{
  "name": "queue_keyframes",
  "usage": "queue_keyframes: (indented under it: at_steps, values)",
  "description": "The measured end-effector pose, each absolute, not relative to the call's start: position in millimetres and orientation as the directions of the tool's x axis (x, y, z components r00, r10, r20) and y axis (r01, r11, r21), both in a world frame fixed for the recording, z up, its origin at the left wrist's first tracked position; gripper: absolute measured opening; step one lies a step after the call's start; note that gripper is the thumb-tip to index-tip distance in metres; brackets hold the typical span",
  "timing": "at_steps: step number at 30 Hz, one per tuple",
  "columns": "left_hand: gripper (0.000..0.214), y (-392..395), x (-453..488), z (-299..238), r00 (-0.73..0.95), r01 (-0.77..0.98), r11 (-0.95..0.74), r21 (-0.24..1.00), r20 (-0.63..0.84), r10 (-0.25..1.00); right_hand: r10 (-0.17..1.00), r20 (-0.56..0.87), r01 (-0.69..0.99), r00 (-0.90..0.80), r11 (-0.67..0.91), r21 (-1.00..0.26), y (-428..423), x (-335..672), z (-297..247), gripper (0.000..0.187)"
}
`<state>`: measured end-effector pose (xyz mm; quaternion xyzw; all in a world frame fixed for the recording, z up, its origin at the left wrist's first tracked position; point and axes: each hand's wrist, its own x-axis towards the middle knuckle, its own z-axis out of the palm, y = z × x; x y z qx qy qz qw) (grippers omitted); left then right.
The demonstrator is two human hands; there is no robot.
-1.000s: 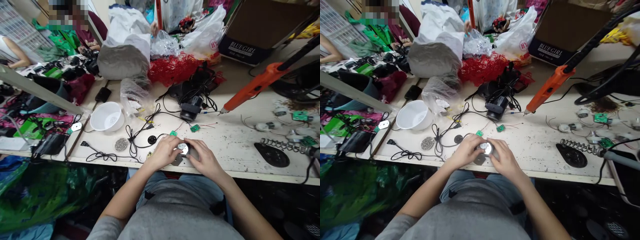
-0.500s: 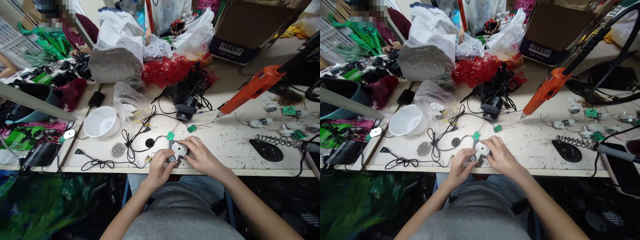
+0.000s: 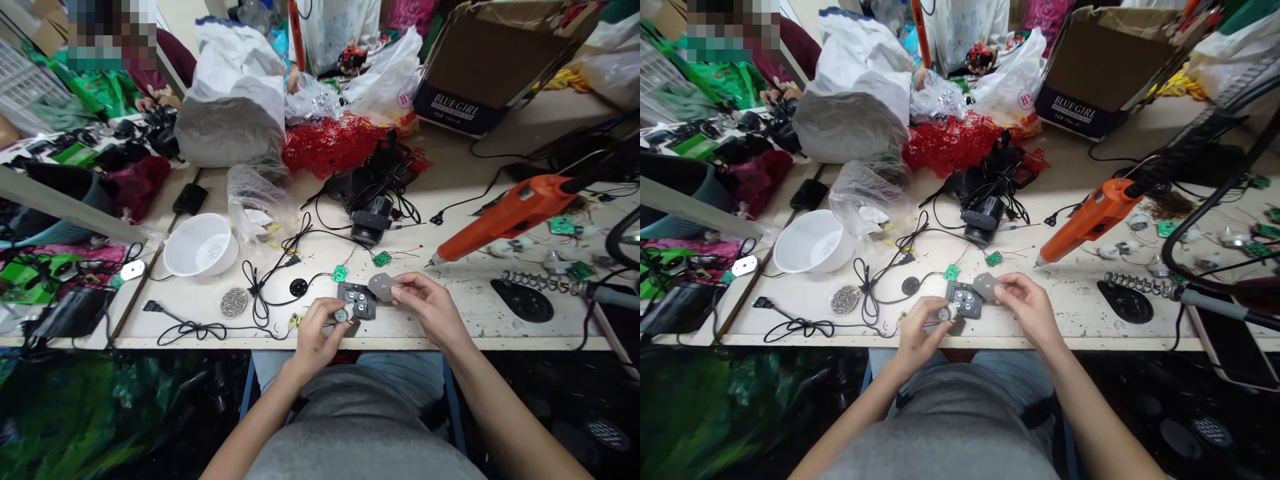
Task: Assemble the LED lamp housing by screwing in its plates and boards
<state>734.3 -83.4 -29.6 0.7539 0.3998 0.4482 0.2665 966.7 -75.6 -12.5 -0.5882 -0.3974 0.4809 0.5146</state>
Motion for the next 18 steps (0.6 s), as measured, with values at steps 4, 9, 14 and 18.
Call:
queue_keyframes:
  at_steps: [4, 9, 14, 18]
  values:
    - [0.016, -82.2, 734.6, -26.8, 0.242, 0.346, -0.492, 0.799, 0.431, 0.869, 0.984, 0.050, 0.203, 0.173, 0.014, -0.979, -73.9, 957.9, 12.1, 0.034]
    - [0.017, -68.4, 729.1, -47.0, 0.318, 0.292, -0.519, 0.803, 0.430, 0.845, 0.717, 0.697, 0.567, -0.018, 0.582, -0.583, -54.3, 948.4, 102.2, 0.009]
    - [0.028, -64.5, 732.0, -68.1, 0.246, 0.291, -0.483, 0.826, 0.424, 0.872, 0.111, 0.994, 0.835, -0.020, 0.548, -0.045, -23.6, 942.7, 244.6, 0.013]
    - [0.025, -68.8, 735.1, -62.6, 0.213, 0.301, -0.443, 0.844, 0.393, 0.894, 0.172, 0.983, 0.977, 0.056, 0.192, -0.090, 37.5, 939.3, 353.7, 0.019]
